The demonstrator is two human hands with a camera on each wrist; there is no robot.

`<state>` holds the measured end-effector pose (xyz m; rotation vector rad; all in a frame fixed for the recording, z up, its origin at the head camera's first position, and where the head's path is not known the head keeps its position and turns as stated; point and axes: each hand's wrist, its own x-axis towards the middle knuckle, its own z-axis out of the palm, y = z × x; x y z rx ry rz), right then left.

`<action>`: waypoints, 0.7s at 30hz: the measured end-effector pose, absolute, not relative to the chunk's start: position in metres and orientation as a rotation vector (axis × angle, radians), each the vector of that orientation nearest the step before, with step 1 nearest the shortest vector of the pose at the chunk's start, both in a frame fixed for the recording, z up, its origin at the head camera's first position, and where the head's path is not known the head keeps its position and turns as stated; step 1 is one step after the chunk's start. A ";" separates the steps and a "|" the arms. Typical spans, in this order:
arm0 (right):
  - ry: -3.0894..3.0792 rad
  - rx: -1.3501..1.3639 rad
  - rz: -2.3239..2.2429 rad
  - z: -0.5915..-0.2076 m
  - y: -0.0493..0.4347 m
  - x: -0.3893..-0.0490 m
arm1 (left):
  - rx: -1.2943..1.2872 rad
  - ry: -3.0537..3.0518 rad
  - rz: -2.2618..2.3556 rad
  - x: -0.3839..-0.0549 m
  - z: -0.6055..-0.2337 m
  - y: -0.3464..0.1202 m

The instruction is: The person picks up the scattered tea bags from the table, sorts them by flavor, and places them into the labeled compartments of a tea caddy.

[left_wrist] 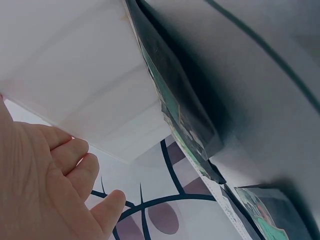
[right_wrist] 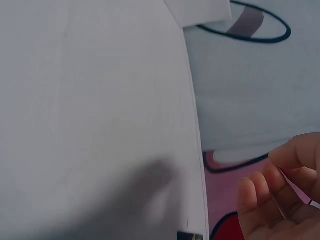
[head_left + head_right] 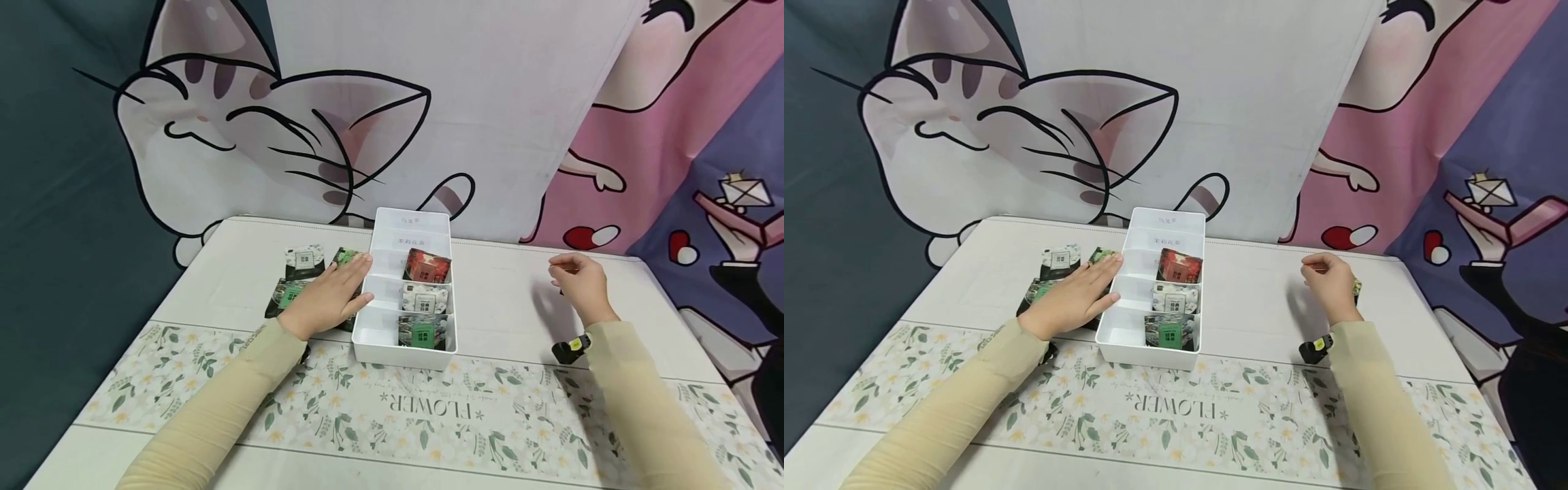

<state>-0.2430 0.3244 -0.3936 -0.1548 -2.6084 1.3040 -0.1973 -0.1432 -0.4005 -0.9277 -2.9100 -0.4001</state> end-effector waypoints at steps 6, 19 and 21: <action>-2.664 -0.220 1.183 -0.394 0.342 -0.255 | -0.920 -2.925 -0.402 -0.198 -0.401 -0.144; -2.619 -0.377 0.912 -0.412 0.381 -0.268 | -0.911 -2.915 -0.394 -0.197 -0.402 -0.144; -2.618 -0.440 0.928 -0.414 0.386 -0.266 | -0.913 -2.913 -0.396 -0.196 -0.402 -0.144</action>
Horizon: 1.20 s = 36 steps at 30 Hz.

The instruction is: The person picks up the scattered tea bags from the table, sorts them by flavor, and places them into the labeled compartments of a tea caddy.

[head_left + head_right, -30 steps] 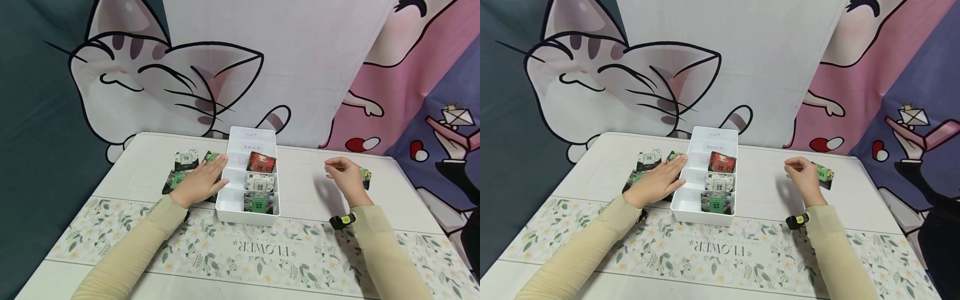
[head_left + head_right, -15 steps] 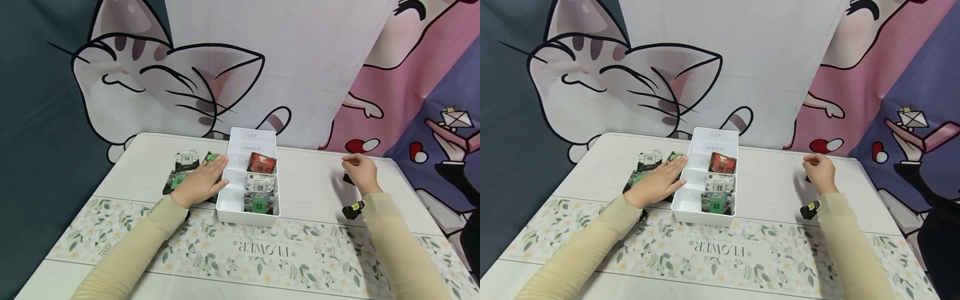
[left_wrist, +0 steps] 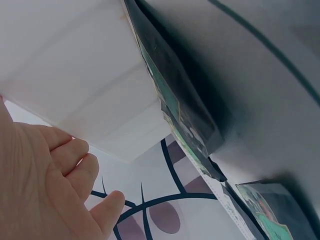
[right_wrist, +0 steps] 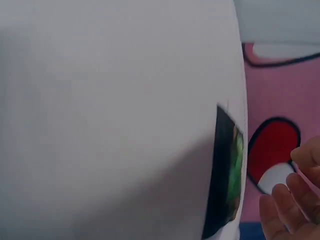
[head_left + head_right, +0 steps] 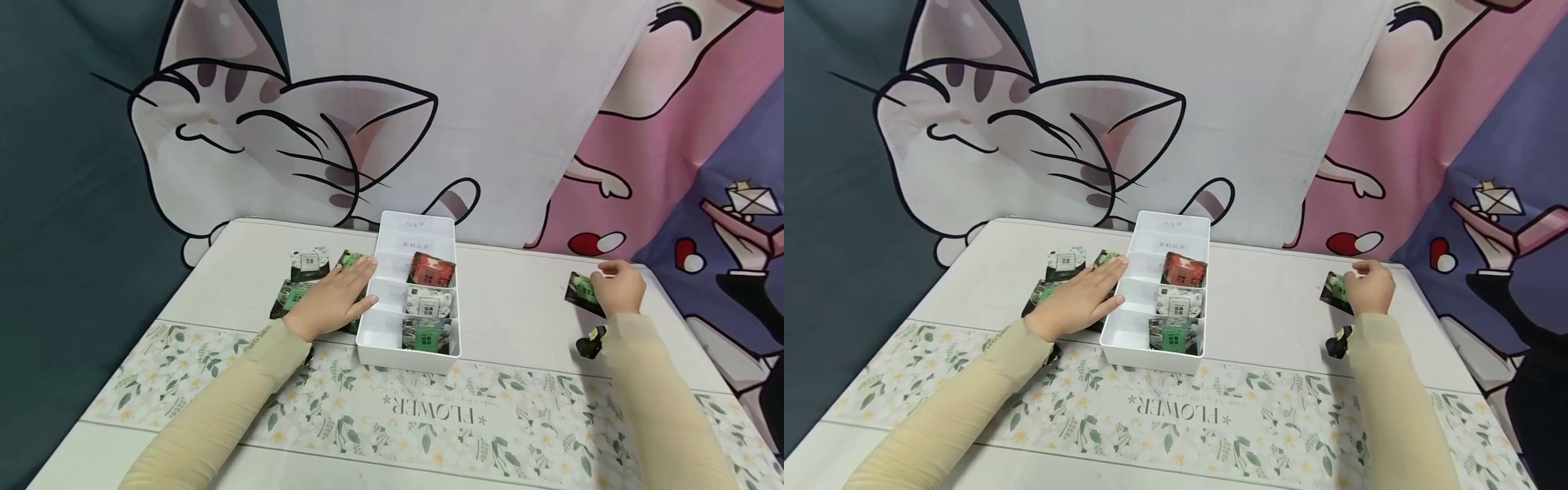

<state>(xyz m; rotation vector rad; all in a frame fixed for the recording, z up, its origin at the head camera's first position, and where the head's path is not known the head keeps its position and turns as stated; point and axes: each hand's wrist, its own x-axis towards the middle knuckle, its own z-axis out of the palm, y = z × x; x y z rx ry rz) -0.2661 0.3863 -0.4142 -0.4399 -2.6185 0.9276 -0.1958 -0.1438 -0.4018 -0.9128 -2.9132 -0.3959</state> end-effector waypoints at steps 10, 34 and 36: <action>-2.685 -0.633 0.968 -0.421 0.412 -0.262 | -0.914 -2.909 -0.395 -0.195 -0.401 -0.144; -2.894 -0.687 1.018 -0.424 0.415 -0.265 | -0.910 -2.923 -0.417 -0.196 -0.401 -0.142; -2.876 -0.690 1.063 -0.426 0.416 -0.266 | -0.912 -2.920 -0.417 -0.196 -0.402 -0.142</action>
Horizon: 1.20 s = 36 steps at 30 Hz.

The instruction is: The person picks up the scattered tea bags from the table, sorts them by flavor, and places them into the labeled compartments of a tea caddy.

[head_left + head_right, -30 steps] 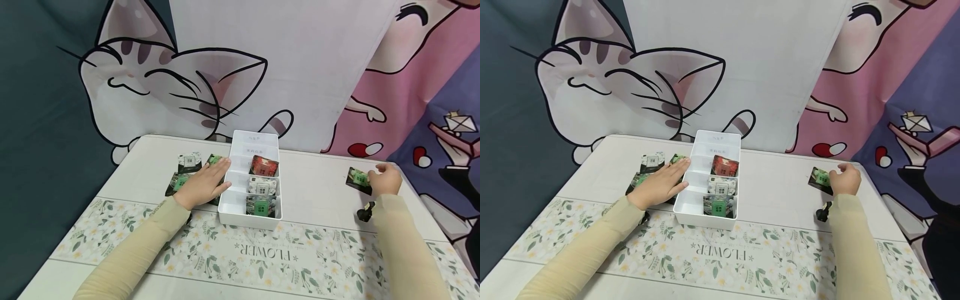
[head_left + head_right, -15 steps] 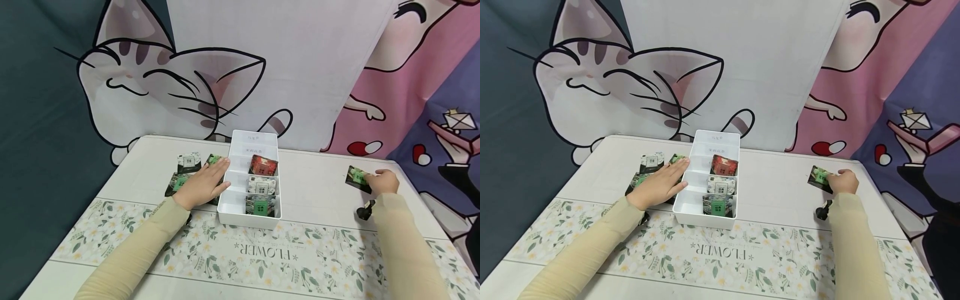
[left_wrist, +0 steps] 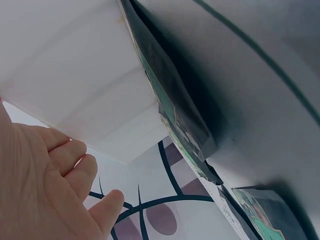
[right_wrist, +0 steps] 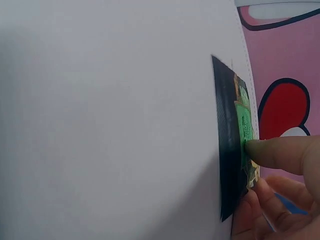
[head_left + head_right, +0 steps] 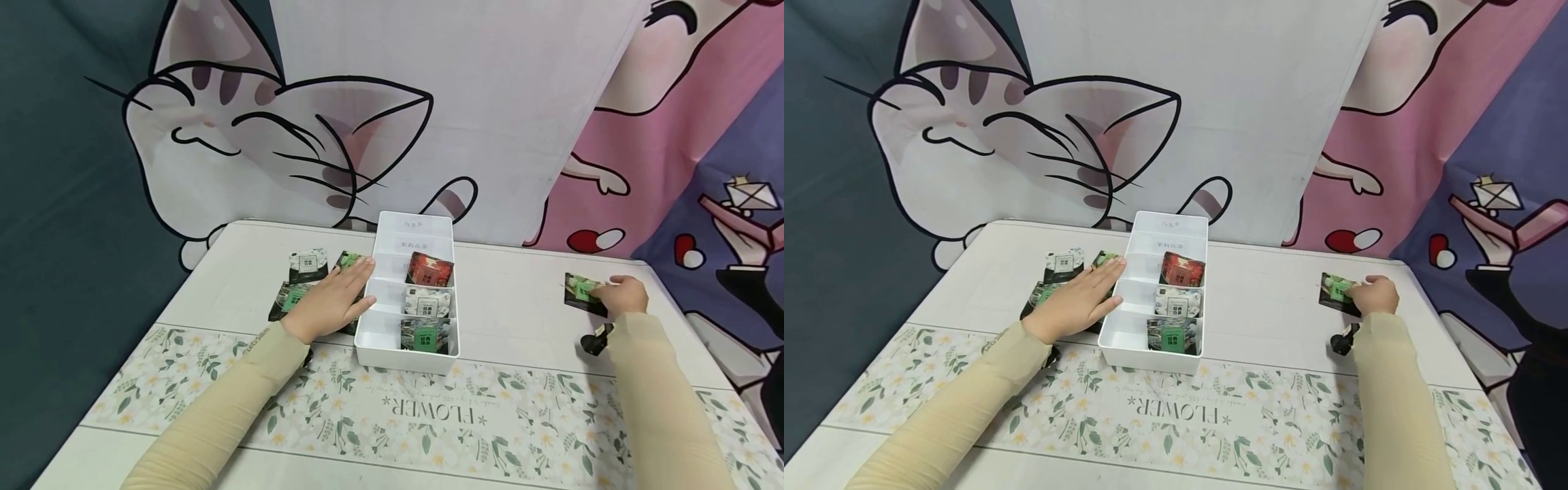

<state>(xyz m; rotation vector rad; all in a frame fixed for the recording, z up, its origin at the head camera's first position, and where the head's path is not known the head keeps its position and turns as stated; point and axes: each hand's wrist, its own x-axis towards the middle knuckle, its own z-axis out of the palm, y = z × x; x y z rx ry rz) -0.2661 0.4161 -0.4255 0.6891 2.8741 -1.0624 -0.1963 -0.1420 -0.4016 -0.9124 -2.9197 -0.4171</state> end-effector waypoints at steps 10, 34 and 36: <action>2.832 0.741 -1.146 -0.424 0.415 -0.266 | -0.913 -2.920 -0.418 -0.198 -0.402 -0.143; 2.519 0.689 -1.624 -0.415 0.413 -0.274 | -0.923 -2.923 -0.395 -0.198 -0.402 -0.143; 2.507 0.676 -1.667 -0.414 0.409 -0.273 | -0.925 -2.920 -0.401 -0.198 -0.403 -0.143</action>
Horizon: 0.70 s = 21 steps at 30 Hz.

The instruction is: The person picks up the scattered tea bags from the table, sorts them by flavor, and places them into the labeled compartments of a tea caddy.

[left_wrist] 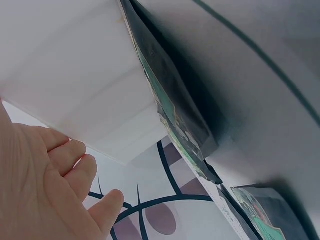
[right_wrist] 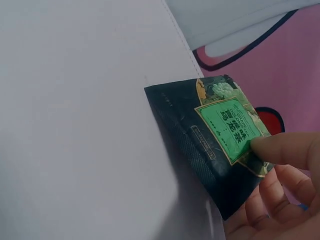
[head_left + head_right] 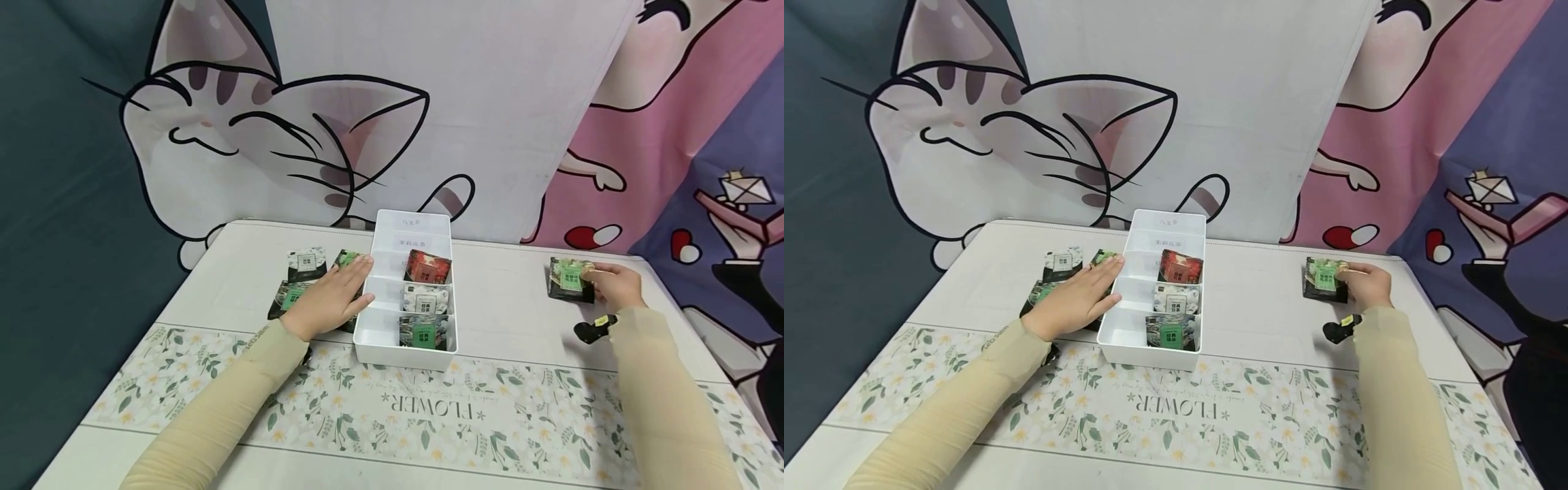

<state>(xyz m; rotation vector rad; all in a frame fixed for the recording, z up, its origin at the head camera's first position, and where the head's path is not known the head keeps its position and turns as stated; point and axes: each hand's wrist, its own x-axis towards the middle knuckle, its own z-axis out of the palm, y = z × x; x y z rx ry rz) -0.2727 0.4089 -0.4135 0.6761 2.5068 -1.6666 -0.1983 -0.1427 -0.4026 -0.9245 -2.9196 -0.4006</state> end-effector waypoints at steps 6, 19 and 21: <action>2.499 0.661 -1.702 -0.407 0.399 -0.268 | -0.926 -2.923 -0.406 -0.199 -0.404 -0.143; 2.162 0.620 -2.120 -0.397 0.375 -0.266 | -0.918 -2.919 -0.422 -0.198 -0.403 -0.143; 2.137 0.591 -2.146 -0.395 0.371 -0.266 | -0.916 -2.918 -0.419 -0.198 -0.403 -0.143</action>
